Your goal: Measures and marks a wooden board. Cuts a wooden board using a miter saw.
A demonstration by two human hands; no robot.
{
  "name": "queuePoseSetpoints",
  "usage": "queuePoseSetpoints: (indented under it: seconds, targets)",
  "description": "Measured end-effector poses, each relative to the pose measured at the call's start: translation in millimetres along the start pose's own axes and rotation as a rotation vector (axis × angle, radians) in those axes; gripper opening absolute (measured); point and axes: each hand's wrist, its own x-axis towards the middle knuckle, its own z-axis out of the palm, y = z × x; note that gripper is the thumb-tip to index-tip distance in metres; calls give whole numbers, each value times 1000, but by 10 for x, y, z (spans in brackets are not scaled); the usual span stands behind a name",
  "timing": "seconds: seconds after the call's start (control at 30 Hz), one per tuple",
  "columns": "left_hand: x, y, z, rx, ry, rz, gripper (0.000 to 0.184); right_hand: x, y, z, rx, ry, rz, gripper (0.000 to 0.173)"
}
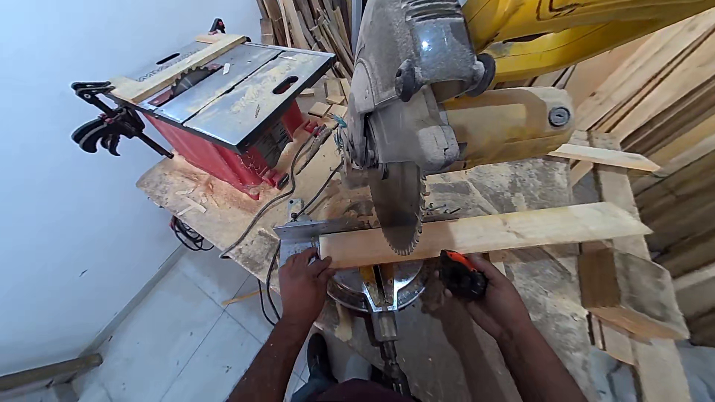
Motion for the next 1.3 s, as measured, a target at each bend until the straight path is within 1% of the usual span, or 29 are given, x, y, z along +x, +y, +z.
queuePoseSetpoints:
  seconds: [0.07,0.17,0.23,0.33,0.4,0.47,0.53,0.57,0.6,0.63,0.7,0.73,0.8,0.83,0.87,0.9,0.97,1.03,1.1,1.17,1.2,1.23,1.3]
  targets:
    - [19,-25,32,4,39,11,24,24,-49,-2,9,-23,19,50]
    - [-16,-32,53,-19,64,38,25,-7,8,-87,-36,-49,18,48]
    - [-31,13,26,-21,37,28,24,-46,47,-111,-145,-42,8,44]
    - [-8,111,-85,-18,-47,-18,24,-169,120,-37,-350,-35,13,50]
    - [4,195,-154,-8,-61,-26,26,-284,156,76,-461,-61,42,54]
    - [-34,303,-216,-27,-32,27,26,-386,165,237,-626,-144,53,60]
    - [-107,421,-255,-73,-7,135,27,-457,135,479,-832,-243,15,66]
    - [-138,487,-275,-113,-20,167,28,-474,115,608,-918,-283,-17,67]
    - [-159,566,-322,-190,-78,154,29,-476,101,723,-988,-317,-62,67]
    - [-163,650,-397,-315,-183,84,30,-467,91,821,-1044,-349,-113,67]
    - [-125,751,-514,-653,-421,-148,29,-445,59,976,-1127,-411,-193,65]
    - [-112,777,-532,-794,-487,-260,26,-440,47,1028,-1155,-442,-224,64]
    - [-127,778,-531,-1002,-505,-416,26,-444,49,1081,-1180,-491,-268,63]
    - [-150,769,-523,-1097,-486,-465,31,-446,64,1091,-1171,-510,-278,63]
    - [-180,758,-516,-1162,-470,-482,38,-457,78,1104,-1157,-528,-274,64]
    - [-217,746,-505,-1204,-455,-479,39,-477,87,1125,-1152,-541,-259,64]
    - [-273,740,-510,-1196,-419,-492,33,-512,102,1172,-1172,-545,-213,65]
    - [-266,741,-562,-1100,-428,-559,27,-505,118,1197,-1186,-521,-182,62]
    - [-244,714,-603,-1035,-490,-569,31,-485,126,1198,-1180,-508,-179,58]
    - [-185,654,-640,-986,-531,-498,38,-439,76,1192,-1164,-506,-207,57]
    - [-123,621,-683,-938,-504,-458,39,-394,23,1182,-1172,-481,-231,57]
    - [-38,587,-750,-869,-443,-429,37,-336,-57,1167,-1195,-432,-249,57]
    - [189,502,-871,-693,-276,-448,27,-165,-260,1082,-1260,-291,-299,51]
